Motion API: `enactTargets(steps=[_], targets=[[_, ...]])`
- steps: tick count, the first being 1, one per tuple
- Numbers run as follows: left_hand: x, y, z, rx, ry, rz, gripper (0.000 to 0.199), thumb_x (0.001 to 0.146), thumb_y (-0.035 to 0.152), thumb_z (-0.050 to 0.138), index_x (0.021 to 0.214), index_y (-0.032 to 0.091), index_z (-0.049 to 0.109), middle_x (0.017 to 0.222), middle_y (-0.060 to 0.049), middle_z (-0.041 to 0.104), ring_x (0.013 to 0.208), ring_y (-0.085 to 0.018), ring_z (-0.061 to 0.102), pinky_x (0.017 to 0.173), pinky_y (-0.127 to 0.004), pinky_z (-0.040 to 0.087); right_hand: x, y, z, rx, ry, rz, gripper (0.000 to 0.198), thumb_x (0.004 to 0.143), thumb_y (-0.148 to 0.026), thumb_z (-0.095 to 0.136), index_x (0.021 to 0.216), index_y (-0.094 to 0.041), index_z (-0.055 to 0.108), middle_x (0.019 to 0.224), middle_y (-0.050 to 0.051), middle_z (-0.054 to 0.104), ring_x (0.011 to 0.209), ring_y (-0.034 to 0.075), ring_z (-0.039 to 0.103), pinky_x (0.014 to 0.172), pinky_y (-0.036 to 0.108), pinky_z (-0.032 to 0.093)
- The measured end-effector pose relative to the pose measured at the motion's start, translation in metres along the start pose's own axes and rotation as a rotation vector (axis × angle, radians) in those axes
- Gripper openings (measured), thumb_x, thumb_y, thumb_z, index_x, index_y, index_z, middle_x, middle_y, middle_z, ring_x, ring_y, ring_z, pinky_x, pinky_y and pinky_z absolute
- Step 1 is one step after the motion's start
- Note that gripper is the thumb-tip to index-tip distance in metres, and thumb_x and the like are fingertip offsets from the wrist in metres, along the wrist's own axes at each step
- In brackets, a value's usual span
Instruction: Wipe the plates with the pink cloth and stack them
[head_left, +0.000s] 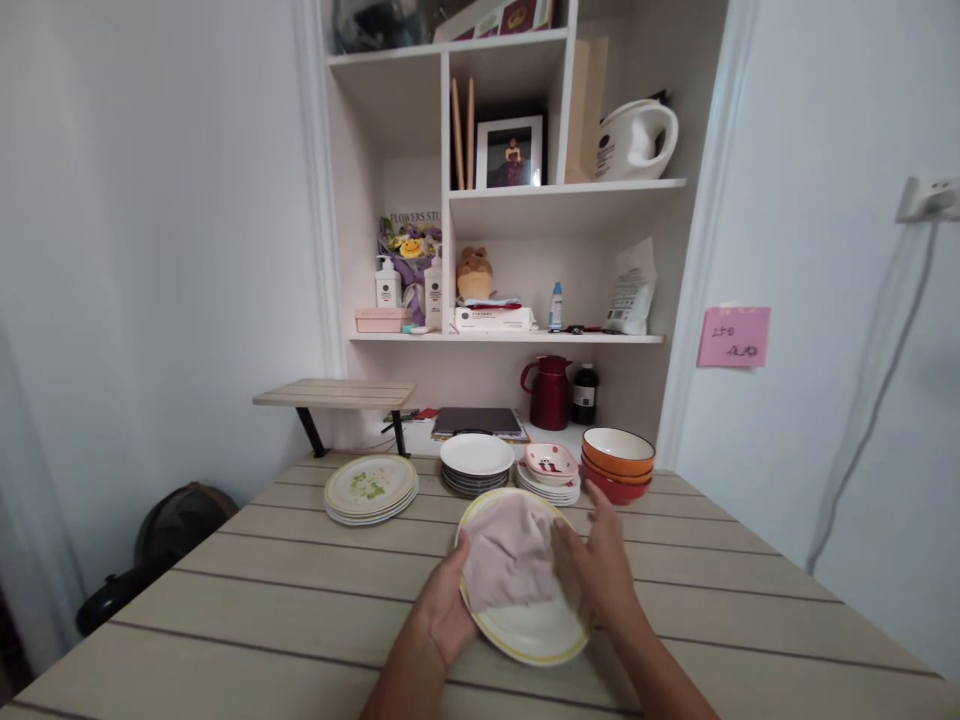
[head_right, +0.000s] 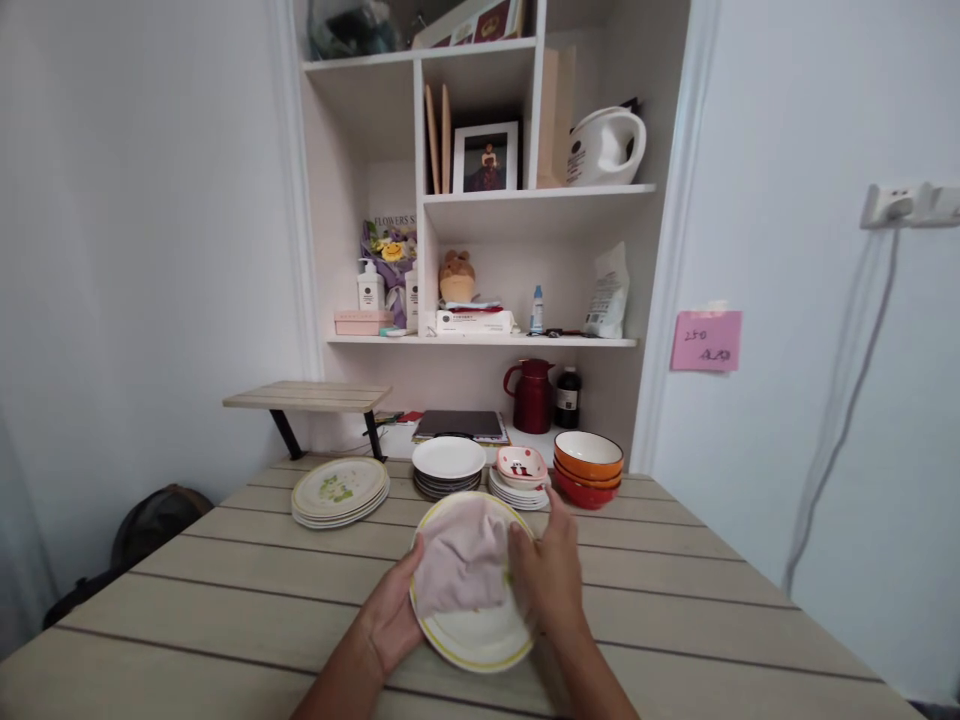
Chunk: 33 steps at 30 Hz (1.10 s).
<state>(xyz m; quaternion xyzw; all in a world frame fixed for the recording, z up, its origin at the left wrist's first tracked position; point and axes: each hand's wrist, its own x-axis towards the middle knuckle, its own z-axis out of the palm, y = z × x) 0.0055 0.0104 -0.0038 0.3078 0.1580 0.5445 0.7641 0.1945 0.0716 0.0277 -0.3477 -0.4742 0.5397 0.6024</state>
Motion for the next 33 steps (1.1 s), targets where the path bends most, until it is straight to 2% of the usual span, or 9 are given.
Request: enactTargets(steps=[2,4,7,9,13,17,22,28,33], targets=[[-0.001,-0.004,0.001,-0.008,0.023,-0.015,0.054,0.093,0.048,0.046,0.13,0.01,0.057,0.118,-0.017,0.068,0.112,-0.03,0.062,0.103,-0.046,0.04,-0.003,-0.004,0.002,-0.339,0.114,-0.393,0.076,0.073,-0.032,0.069,0.142,-0.024,0.039,0.148,0.009,0.043,0.137,0.028,0.034,0.113,0.046,0.026],[-0.001,-0.007,0.001,-0.022,0.048,-0.013,0.053,0.092,0.046,0.049,0.129,0.01,0.058,0.115,-0.018,0.069,0.11,-0.03,0.063,0.101,-0.045,0.041,-0.011,-0.004,0.008,-0.597,0.07,-0.606,0.059,0.08,-0.037,0.062,0.135,-0.021,0.047,0.144,0.012,0.046,0.133,0.03,0.039,0.111,0.051,0.028],[0.0,-0.009,0.0,-0.048,0.104,0.029,0.048,0.091,0.042,0.052,0.125,0.01,0.06,0.111,-0.016,0.071,0.107,-0.029,0.065,0.099,-0.041,0.042,-0.029,0.001,0.021,-0.833,-0.278,-0.589,0.044,0.088,-0.04,0.05,0.129,-0.027,0.055,0.135,0.011,0.055,0.124,0.026,0.05,0.104,0.045,0.039],[0.0,-0.008,0.0,-0.058,0.128,0.046,0.048,0.091,0.043,0.052,0.123,0.008,0.062,0.11,-0.017,0.071,0.106,-0.029,0.065,0.098,-0.04,0.042,-0.039,0.006,0.028,-1.029,-0.451,-0.533,0.045,0.084,-0.043,0.055,0.129,-0.034,0.058,0.139,0.009,0.052,0.129,0.029,0.046,0.105,0.048,0.035],[0.0,-0.004,0.0,-0.081,0.101,0.012,0.058,0.092,0.052,0.046,0.124,0.006,0.061,0.112,-0.019,0.07,0.109,-0.03,0.063,0.098,-0.04,0.042,-0.043,0.014,0.03,-1.328,-0.462,-0.338,0.049,0.078,-0.035,0.06,0.126,-0.044,0.058,0.151,0.007,0.04,0.139,0.037,0.032,0.106,0.06,0.027],[0.002,-0.003,-0.003,-0.129,0.099,-0.008,0.063,0.09,0.058,0.044,0.125,0.009,0.06,0.109,-0.018,0.071,0.108,-0.03,0.064,0.098,-0.042,0.042,-0.035,0.014,0.022,-1.344,-0.371,-0.211,0.048,0.076,-0.02,0.054,0.12,-0.037,0.065,0.142,0.01,0.048,0.129,0.033,0.046,0.099,0.05,0.039],[0.004,-0.007,-0.007,-0.13,0.169,0.024,0.056,0.091,0.052,0.048,0.119,0.006,0.064,0.103,-0.018,0.073,0.102,-0.029,0.066,0.096,-0.041,0.043,-0.04,0.024,0.03,-1.116,-0.487,-0.322,0.054,0.071,-0.007,0.045,0.113,-0.032,0.07,0.113,0.009,0.061,0.106,0.022,0.059,0.095,0.035,0.044],[0.007,-0.009,-0.003,-0.17,0.212,0.123,0.036,0.09,0.036,0.056,0.115,0.012,0.066,0.104,-0.013,0.074,0.103,-0.026,0.066,0.098,-0.037,0.042,-0.016,0.03,0.064,-1.03,-0.444,-0.485,0.051,0.077,-0.006,0.041,0.11,-0.028,0.071,0.123,0.008,0.059,0.115,0.019,0.055,0.098,0.03,0.042],[0.007,-0.011,-0.005,-0.212,0.211,0.112,0.042,0.091,0.037,0.054,0.128,0.019,0.059,0.11,-0.012,0.073,0.109,-0.027,0.064,0.102,-0.042,0.04,0.021,0.026,0.063,-1.125,-0.378,-0.454,0.043,0.084,-0.015,0.043,0.116,-0.027,0.068,0.127,0.008,0.058,0.116,0.022,0.054,0.096,0.031,0.041]])
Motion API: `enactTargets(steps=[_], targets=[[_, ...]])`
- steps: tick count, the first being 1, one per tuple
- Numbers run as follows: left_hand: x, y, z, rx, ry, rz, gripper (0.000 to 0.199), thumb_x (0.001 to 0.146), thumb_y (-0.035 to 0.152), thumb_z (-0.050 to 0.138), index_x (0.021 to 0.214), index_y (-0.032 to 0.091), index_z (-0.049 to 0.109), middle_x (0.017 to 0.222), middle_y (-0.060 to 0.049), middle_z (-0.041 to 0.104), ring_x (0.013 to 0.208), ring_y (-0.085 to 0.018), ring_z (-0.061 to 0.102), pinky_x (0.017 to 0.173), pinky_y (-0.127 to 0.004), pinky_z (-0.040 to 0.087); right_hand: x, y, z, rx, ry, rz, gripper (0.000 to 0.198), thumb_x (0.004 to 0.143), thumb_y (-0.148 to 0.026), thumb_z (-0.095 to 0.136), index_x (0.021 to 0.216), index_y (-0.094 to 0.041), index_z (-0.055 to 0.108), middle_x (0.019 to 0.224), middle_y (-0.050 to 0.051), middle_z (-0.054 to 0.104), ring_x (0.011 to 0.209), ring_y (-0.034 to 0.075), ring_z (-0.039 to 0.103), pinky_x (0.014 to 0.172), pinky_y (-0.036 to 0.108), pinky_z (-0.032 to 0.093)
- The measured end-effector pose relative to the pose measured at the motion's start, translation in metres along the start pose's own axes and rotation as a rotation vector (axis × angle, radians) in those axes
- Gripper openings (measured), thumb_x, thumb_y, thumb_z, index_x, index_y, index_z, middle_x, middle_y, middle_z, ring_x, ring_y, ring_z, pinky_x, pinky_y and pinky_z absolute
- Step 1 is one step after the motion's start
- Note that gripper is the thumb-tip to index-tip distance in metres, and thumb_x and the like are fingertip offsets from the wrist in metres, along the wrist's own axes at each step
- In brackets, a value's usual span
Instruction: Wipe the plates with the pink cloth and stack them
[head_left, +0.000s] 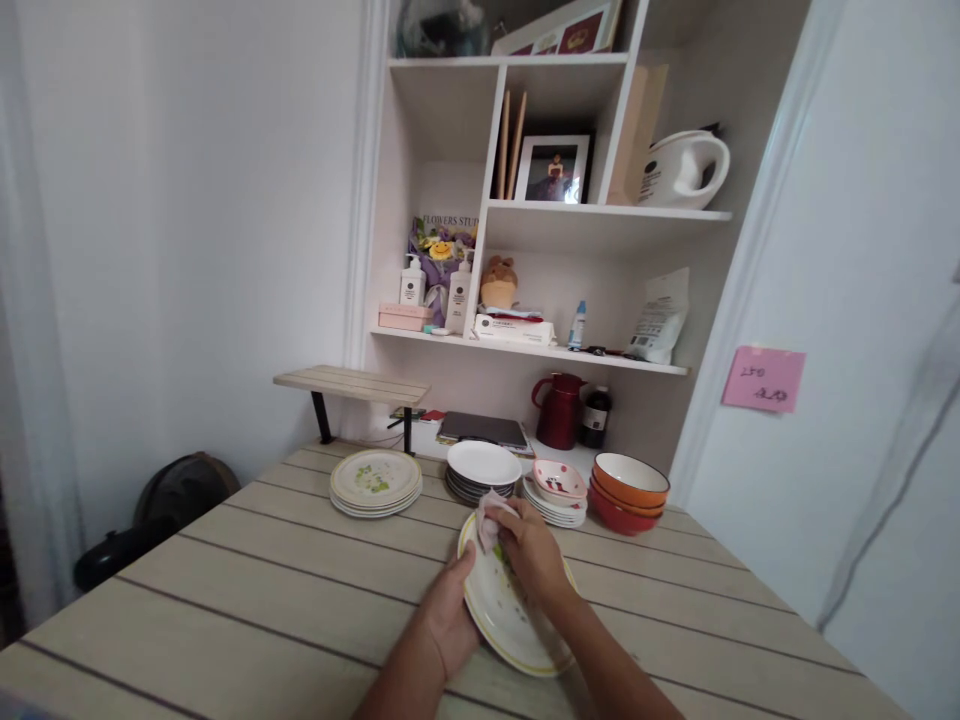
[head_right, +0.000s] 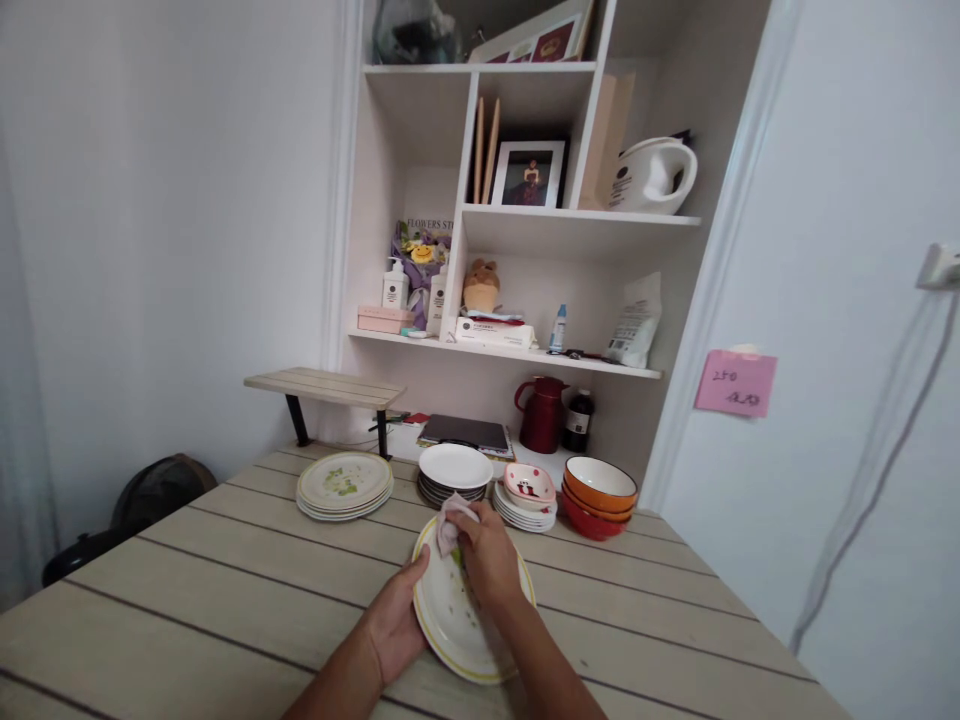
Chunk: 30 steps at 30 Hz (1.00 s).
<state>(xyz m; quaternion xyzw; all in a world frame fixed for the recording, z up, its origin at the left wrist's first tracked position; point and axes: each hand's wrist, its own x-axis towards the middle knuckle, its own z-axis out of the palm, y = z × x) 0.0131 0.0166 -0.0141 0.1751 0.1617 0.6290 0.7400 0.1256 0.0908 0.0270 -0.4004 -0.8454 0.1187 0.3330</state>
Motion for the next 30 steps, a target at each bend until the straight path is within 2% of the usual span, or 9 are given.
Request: enactTargets(steps=[4,8,14,16,19,21,24,27,30], targets=[[0.001,0.001,-0.005,-0.01,-0.003,-0.047,0.051,0.092,0.045,0.048,0.132,0.014,0.055,0.113,-0.016,0.07,0.114,-0.03,0.061,0.102,-0.046,0.038,-0.009,0.016,-0.005,-0.079,-0.055,0.118,0.038,0.086,-0.023,0.045,0.117,-0.029,0.066,0.11,0.009,0.063,0.101,0.022,0.059,0.081,0.03,0.042],[0.002,0.001,-0.007,-0.026,-0.005,-0.044,0.052,0.092,0.046,0.047,0.134,0.016,0.052,0.116,-0.016,0.069,0.113,-0.03,0.061,0.101,-0.047,0.04,-0.026,0.026,-0.019,-0.129,-0.155,0.182,0.033,0.082,-0.025,0.05,0.111,-0.025,0.065,0.101,0.009,0.064,0.087,0.023,0.06,0.07,0.03,0.039],[0.003,0.001,-0.007,-0.026,0.002,-0.045,0.048,0.091,0.042,0.052,0.128,0.012,0.057,0.11,-0.017,0.071,0.104,-0.03,0.066,0.095,-0.044,0.045,-0.044,0.011,-0.026,-0.01,-0.333,0.087,0.02,0.07,-0.022,0.059,0.089,-0.024,0.066,0.089,0.001,0.068,0.082,0.018,0.061,0.072,0.026,0.041],[0.002,0.001,-0.005,-0.018,0.0,-0.026,0.047,0.089,0.042,0.056,0.124,0.011,0.06,0.108,-0.017,0.072,0.102,-0.03,0.066,0.093,-0.043,0.046,-0.046,0.0,-0.018,0.082,-0.314,0.035,0.028,0.072,-0.019,0.056,0.096,-0.025,0.067,0.096,0.002,0.067,0.09,0.018,0.061,0.078,0.026,0.044],[0.0,0.001,-0.001,-0.002,-0.005,-0.008,0.044,0.088,0.041,0.058,0.118,0.011,0.064,0.105,-0.015,0.073,0.102,-0.029,0.067,0.094,-0.04,0.045,-0.04,-0.011,-0.005,0.239,-0.118,-0.068,0.043,0.073,-0.011,0.049,0.109,-0.025,0.068,0.109,0.007,0.063,0.106,0.021,0.058,0.093,0.032,0.044],[-0.002,0.001,0.002,0.009,-0.01,-0.01,0.042,0.088,0.041,0.058,0.118,0.012,0.064,0.105,-0.015,0.073,0.103,-0.029,0.066,0.096,-0.04,0.044,-0.034,-0.01,-0.002,0.186,0.004,-0.105,0.049,0.074,-0.007,0.045,0.114,-0.025,0.067,0.125,0.01,0.057,0.119,0.022,0.051,0.101,0.036,0.04],[-0.002,0.001,0.004,0.024,-0.029,-0.045,0.048,0.089,0.044,0.055,0.124,0.011,0.061,0.108,-0.017,0.072,0.106,-0.03,0.065,0.099,-0.042,0.042,-0.028,0.004,-0.008,0.021,0.069,-0.082,0.049,0.077,-0.007,0.044,0.115,-0.027,0.068,0.14,0.01,0.048,0.131,0.025,0.042,0.107,0.042,0.034],[-0.001,0.002,0.001,0.025,-0.036,-0.066,0.053,0.09,0.046,0.052,0.129,0.01,0.057,0.11,-0.018,0.071,0.11,-0.03,0.063,0.101,-0.043,0.04,-0.032,0.02,-0.021,-0.068,0.038,0.02,0.05,0.076,-0.006,0.046,0.115,-0.027,0.069,0.138,0.012,0.051,0.127,0.029,0.045,0.103,0.046,0.036],[0.0,0.003,-0.002,0.011,-0.019,-0.079,0.056,0.091,0.047,0.049,0.134,0.011,0.052,0.113,-0.017,0.07,0.112,-0.03,0.063,0.102,-0.045,0.039,-0.043,0.025,-0.032,-0.12,-0.051,0.099,0.039,0.075,-0.011,0.05,0.104,-0.022,0.073,0.116,0.014,0.062,0.1,0.028,0.062,0.086,0.04,0.045]])
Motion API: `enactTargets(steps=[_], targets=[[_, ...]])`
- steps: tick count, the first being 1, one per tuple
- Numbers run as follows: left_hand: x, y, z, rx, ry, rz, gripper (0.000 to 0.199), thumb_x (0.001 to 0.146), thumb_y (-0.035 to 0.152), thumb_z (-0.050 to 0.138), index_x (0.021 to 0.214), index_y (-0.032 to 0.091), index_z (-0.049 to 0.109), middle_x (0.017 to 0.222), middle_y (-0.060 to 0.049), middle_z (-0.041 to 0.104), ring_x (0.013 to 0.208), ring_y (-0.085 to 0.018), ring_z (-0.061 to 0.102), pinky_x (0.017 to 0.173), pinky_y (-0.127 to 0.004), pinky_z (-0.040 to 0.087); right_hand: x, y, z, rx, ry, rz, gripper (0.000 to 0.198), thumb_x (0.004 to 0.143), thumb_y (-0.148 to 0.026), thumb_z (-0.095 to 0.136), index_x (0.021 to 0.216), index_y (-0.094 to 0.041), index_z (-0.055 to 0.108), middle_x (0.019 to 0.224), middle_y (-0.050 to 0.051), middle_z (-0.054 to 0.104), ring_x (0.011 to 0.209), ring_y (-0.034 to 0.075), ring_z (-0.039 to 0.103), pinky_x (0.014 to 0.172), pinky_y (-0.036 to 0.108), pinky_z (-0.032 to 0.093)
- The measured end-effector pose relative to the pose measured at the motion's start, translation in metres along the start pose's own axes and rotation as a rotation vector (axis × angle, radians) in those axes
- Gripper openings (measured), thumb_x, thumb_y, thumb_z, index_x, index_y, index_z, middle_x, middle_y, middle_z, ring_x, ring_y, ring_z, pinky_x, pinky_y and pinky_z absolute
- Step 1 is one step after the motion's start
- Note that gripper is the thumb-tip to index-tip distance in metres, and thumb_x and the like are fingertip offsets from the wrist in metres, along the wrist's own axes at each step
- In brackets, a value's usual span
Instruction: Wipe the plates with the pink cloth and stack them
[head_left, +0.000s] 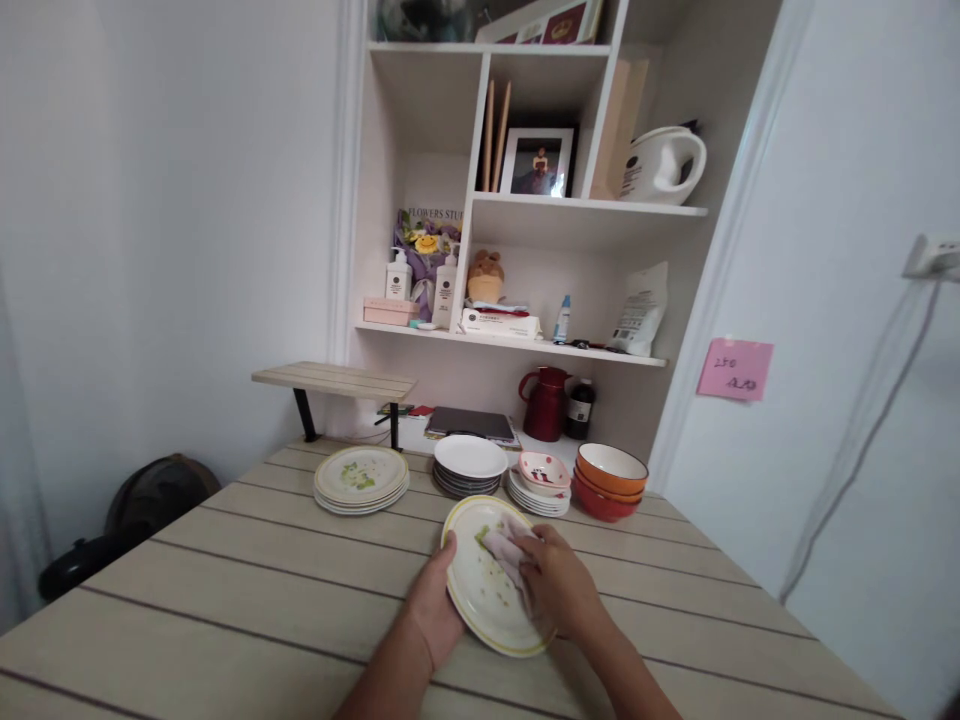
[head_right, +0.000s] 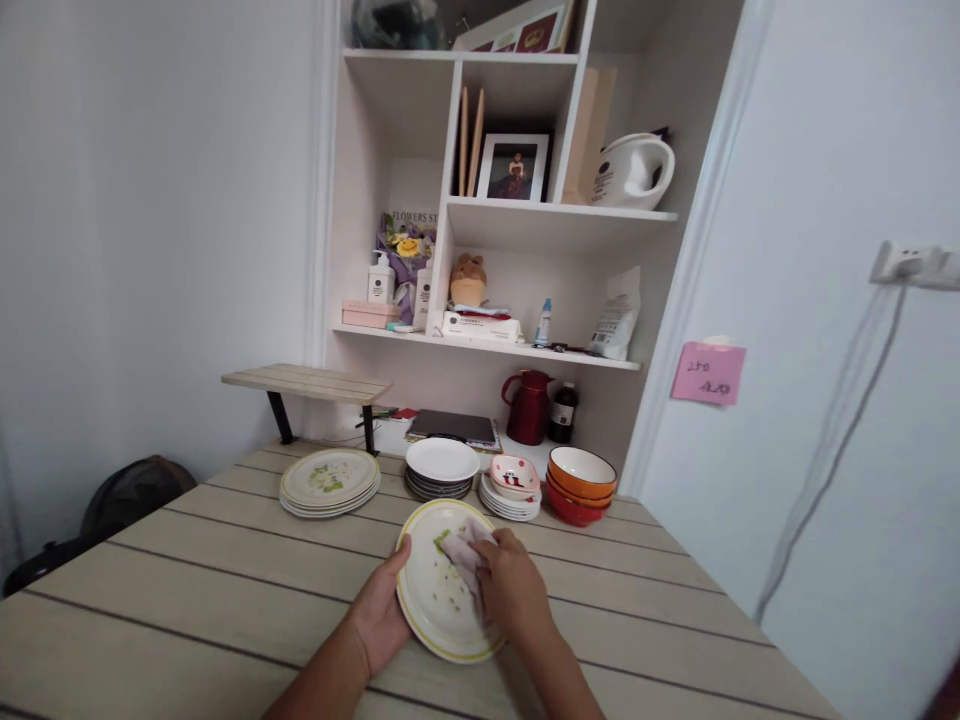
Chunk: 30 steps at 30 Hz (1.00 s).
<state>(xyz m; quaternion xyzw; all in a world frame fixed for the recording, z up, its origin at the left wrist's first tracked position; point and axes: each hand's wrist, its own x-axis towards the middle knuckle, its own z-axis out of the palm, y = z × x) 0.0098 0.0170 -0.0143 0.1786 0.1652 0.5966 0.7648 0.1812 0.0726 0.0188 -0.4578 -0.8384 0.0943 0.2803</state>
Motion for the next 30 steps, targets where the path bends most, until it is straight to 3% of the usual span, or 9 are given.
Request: enactTargets(steps=[3,8,12,16,20,23,27,30], targets=[[-0.001,0.001,0.0,0.001,-0.003,-0.012,0.059,0.09,0.049,0.05,0.134,0.009,0.052,0.113,-0.018,0.07,0.112,-0.03,0.062,0.101,-0.045,0.041,-0.009,-0.01,-0.002,-0.006,-0.077,-0.007,0.026,0.076,-0.019,0.053,0.09,-0.02,0.074,0.093,0.01,0.064,0.079,0.023,0.064,0.074,0.035,0.046],[0.0,0.001,0.002,-0.006,-0.027,0.059,0.052,0.089,0.047,0.054,0.118,0.004,0.063,0.104,-0.018,0.073,0.105,-0.03,0.066,0.097,-0.04,0.044,-0.012,-0.044,0.014,0.19,-0.157,-0.166,0.045,0.075,-0.015,0.054,0.113,-0.033,0.069,0.103,0.005,0.061,0.096,0.019,0.061,0.084,0.029,0.045],[0.005,-0.001,0.0,-0.008,-0.033,0.078,0.047,0.089,0.047,0.055,0.114,0.009,0.066,0.097,-0.015,0.075,0.101,-0.028,0.067,0.095,-0.039,0.046,-0.003,-0.046,0.023,0.259,0.026,-0.235,0.051,0.076,-0.008,0.048,0.117,-0.031,0.067,0.12,0.008,0.056,0.109,0.021,0.056,0.093,0.032,0.043],[0.004,-0.002,0.001,-0.003,-0.05,0.026,0.056,0.088,0.052,0.053,0.125,0.011,0.06,0.105,-0.016,0.073,0.105,-0.03,0.066,0.096,-0.044,0.045,0.007,-0.022,0.014,0.133,0.137,-0.163,0.049,0.076,-0.009,0.049,0.117,-0.03,0.068,0.128,0.008,0.054,0.117,0.025,0.05,0.099,0.039,0.039],[-0.001,-0.001,0.004,0.003,-0.075,-0.028,0.06,0.089,0.054,0.05,0.134,0.014,0.052,0.114,-0.017,0.07,0.11,-0.032,0.063,0.099,-0.048,0.042,0.003,-0.002,-0.002,0.059,0.061,0.005,0.038,0.076,-0.015,0.054,0.107,-0.028,0.071,0.108,0.009,0.06,0.096,0.024,0.059,0.083,0.036,0.043],[-0.003,0.0,0.006,0.016,-0.046,-0.029,0.062,0.088,0.056,0.05,0.134,0.014,0.052,0.114,-0.016,0.07,0.109,-0.031,0.064,0.099,-0.047,0.042,-0.005,-0.002,-0.006,0.061,-0.007,0.038,0.029,0.074,-0.02,0.057,0.096,-0.027,0.073,0.091,0.005,0.063,0.077,0.02,0.06,0.07,0.031,0.042],[-0.003,0.001,0.007,0.03,-0.034,-0.006,0.059,0.089,0.053,0.051,0.13,0.012,0.055,0.11,-0.016,0.072,0.103,-0.03,0.066,0.096,-0.044,0.045,-0.012,-0.024,0.002,0.235,-0.166,-0.107,0.038,0.069,-0.016,0.059,0.1,-0.031,0.072,0.093,0.001,0.064,0.087,0.018,0.061,0.077,0.027,0.044],[-0.001,0.001,0.009,0.037,-0.029,0.013,0.056,0.089,0.05,0.053,0.128,0.011,0.058,0.106,-0.016,0.073,0.1,-0.03,0.068,0.093,-0.043,0.046,-0.012,-0.042,0.013,0.365,-0.135,-0.203,0.055,0.07,-0.009,0.052,0.118,-0.034,0.065,0.1,0.003,0.06,0.095,0.019,0.059,0.084,0.029,0.045]])
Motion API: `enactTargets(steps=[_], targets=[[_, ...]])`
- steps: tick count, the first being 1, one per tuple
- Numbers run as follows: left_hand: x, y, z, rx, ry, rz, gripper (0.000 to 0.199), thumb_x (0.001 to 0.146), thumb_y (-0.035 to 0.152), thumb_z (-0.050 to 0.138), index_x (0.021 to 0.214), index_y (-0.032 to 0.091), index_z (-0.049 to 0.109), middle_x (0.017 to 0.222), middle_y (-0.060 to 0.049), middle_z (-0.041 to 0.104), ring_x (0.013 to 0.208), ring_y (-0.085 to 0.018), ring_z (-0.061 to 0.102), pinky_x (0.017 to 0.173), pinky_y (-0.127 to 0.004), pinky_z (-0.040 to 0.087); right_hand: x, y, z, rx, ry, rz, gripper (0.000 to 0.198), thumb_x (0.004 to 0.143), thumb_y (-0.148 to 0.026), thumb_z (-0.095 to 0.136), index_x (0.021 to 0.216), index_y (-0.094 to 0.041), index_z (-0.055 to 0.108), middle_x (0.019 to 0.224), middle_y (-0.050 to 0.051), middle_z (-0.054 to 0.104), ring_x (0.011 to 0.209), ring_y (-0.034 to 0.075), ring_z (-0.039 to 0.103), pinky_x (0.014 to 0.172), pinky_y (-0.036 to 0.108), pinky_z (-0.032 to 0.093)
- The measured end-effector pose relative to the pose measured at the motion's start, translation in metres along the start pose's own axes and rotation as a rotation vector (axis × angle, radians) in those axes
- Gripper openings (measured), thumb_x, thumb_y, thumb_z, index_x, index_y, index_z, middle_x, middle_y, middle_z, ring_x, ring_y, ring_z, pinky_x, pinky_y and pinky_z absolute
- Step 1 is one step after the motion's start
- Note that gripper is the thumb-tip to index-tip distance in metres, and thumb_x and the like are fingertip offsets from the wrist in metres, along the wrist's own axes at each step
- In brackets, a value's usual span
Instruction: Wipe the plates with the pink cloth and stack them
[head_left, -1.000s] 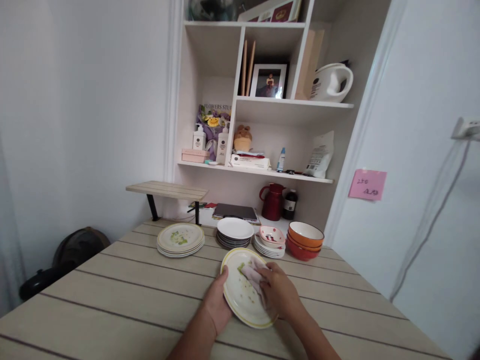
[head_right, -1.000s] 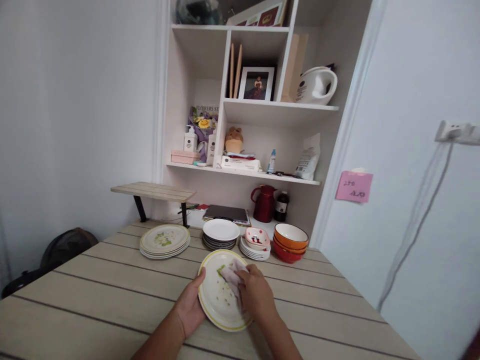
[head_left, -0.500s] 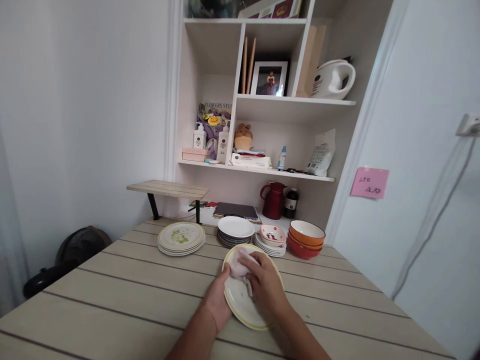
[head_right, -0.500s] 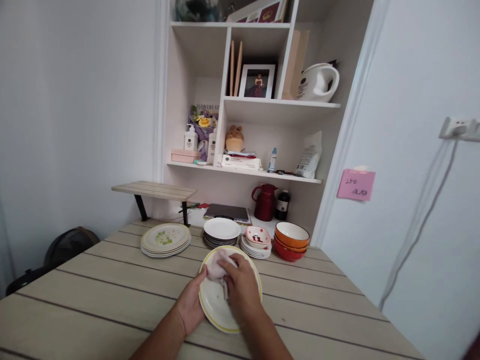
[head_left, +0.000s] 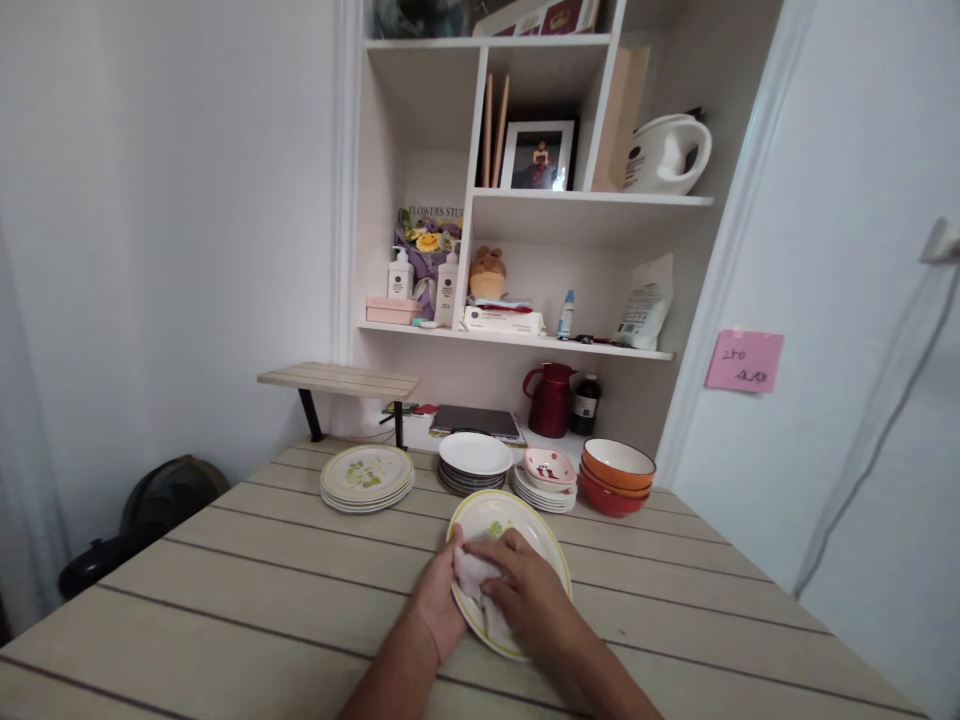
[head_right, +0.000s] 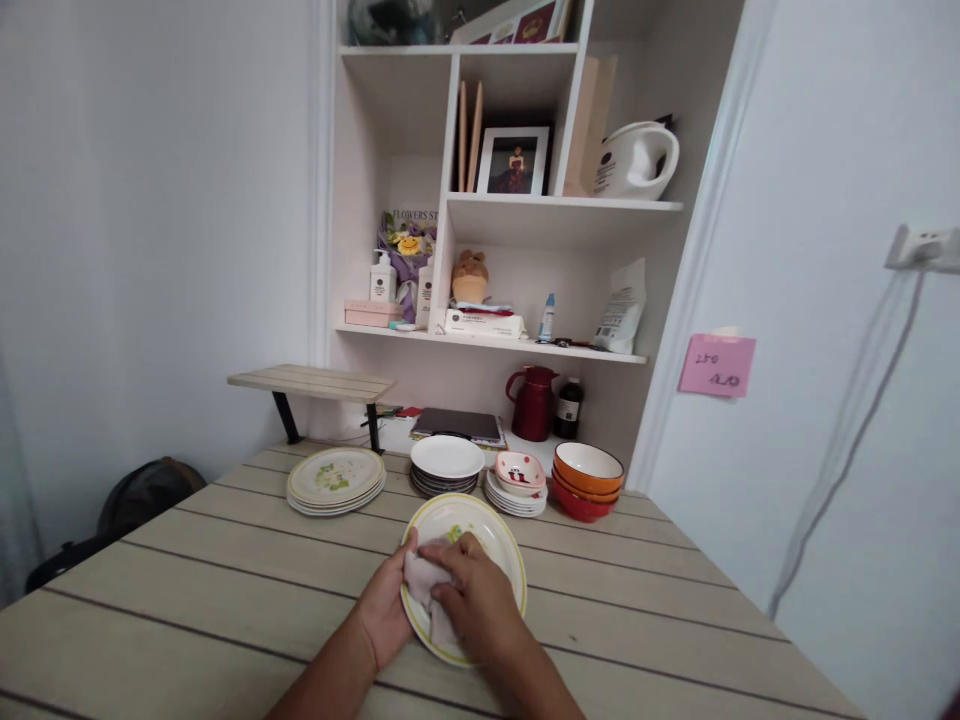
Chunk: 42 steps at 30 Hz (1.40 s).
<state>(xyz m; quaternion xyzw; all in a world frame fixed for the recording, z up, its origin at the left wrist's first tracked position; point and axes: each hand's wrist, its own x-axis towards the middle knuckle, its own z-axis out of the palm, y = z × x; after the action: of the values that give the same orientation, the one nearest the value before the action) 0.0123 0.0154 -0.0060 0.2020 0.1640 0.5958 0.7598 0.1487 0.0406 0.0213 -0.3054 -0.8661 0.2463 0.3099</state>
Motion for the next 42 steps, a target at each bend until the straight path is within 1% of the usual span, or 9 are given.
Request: enactTargets(steps=[4,8,13,17,21,25,29,36,42], targets=[[0.001,0.0,0.002,0.014,0.022,0.005,0.056,0.088,0.051,0.053,0.128,0.012,0.058,0.105,-0.015,0.073,0.1,-0.031,0.068,0.094,-0.044,0.046,0.013,0.003,0.002,-0.076,0.191,-0.044,0.057,0.074,-0.006,0.044,0.122,-0.03,0.063,0.105,0.006,0.057,0.097,0.02,0.056,0.085,0.03,0.045],[-0.002,0.0,0.004,0.02,-0.004,-0.048,0.062,0.087,0.054,0.053,0.132,0.011,0.055,0.11,-0.018,0.071,0.107,-0.033,0.065,0.099,-0.046,0.042,0.016,0.025,-0.021,-0.224,0.285,0.061,0.045,0.074,-0.009,0.046,0.111,-0.025,0.067,0.11,0.008,0.059,0.102,0.024,0.054,0.089,0.035,0.043],[-0.003,0.0,0.003,0.014,-0.01,-0.078,0.068,0.086,0.059,0.051,0.135,0.012,0.051,0.114,-0.019,0.07,0.111,-0.034,0.063,0.102,-0.049,0.039,-0.001,0.04,-0.043,-0.246,0.222,0.212,0.033,0.067,-0.012,0.055,0.092,-0.024,0.072,0.092,0.006,0.06,0.078,0.02,0.056,0.07,0.03,0.042],[-0.002,0.001,0.002,0.027,0.01,-0.069,0.062,0.087,0.057,0.051,0.129,0.012,0.057,0.109,-0.017,0.072,0.107,-0.033,0.065,0.098,-0.049,0.042,-0.007,0.028,-0.031,-0.182,0.097,0.21,0.033,0.061,-0.01,0.059,0.083,-0.027,0.074,0.083,0.001,0.061,0.072,0.016,0.057,0.066,0.026,0.042],[-0.001,0.001,0.002,0.03,0.039,-0.004,0.049,0.087,0.048,0.056,0.113,0.008,0.066,0.099,-0.017,0.074,0.101,-0.032,0.067,0.095,-0.044,0.046,0.002,0.007,-0.006,-0.068,0.029,0.094,0.044,0.066,-0.008,0.055,0.097,-0.032,0.075,0.093,0.003,0.062,0.087,0.018,0.06,0.073,0.025,0.046],[0.001,0.0,0.002,0.029,0.033,0.037,0.046,0.089,0.045,0.056,0.112,0.008,0.067,0.099,-0.017,0.074,0.102,-0.031,0.067,0.098,-0.043,0.044,0.012,0.005,-0.001,-0.128,0.223,0.036,0.051,0.076,-0.007,0.048,0.114,-0.033,0.069,0.102,0.005,0.06,0.095,0.018,0.059,0.081,0.027,0.046],[0.001,-0.001,0.0,0.016,0.0,-0.048,0.058,0.088,0.052,0.054,0.128,0.01,0.058,0.11,-0.018,0.071,0.11,-0.033,0.064,0.103,-0.047,0.04,0.011,0.019,-0.021,-0.248,0.353,0.15,0.042,0.082,-0.014,0.049,0.116,-0.032,0.068,0.11,0.007,0.057,0.1,0.022,0.057,0.084,0.031,0.045],[-0.005,-0.001,0.008,0.053,-0.028,-0.088,0.064,0.087,0.049,0.056,0.14,0.013,0.046,0.121,-0.018,0.067,0.113,-0.033,0.062,0.105,-0.047,0.037,0.009,0.021,-0.031,-0.445,0.494,0.383,0.039,0.089,-0.025,0.047,0.124,-0.035,0.061,0.102,0.005,0.054,0.081,0.017,0.058,0.059,0.025,0.037],[-0.008,-0.005,0.015,0.12,0.073,0.01,0.056,0.086,0.042,0.061,0.134,0.013,0.053,0.109,-0.016,0.072,0.103,-0.031,0.067,0.099,-0.044,0.043,0.018,0.009,-0.012,-0.364,0.488,0.191,0.04,0.09,-0.022,0.043,0.124,-0.031,0.062,0.108,0.007,0.056,0.089,0.021,0.059,0.068,0.029,0.045]])
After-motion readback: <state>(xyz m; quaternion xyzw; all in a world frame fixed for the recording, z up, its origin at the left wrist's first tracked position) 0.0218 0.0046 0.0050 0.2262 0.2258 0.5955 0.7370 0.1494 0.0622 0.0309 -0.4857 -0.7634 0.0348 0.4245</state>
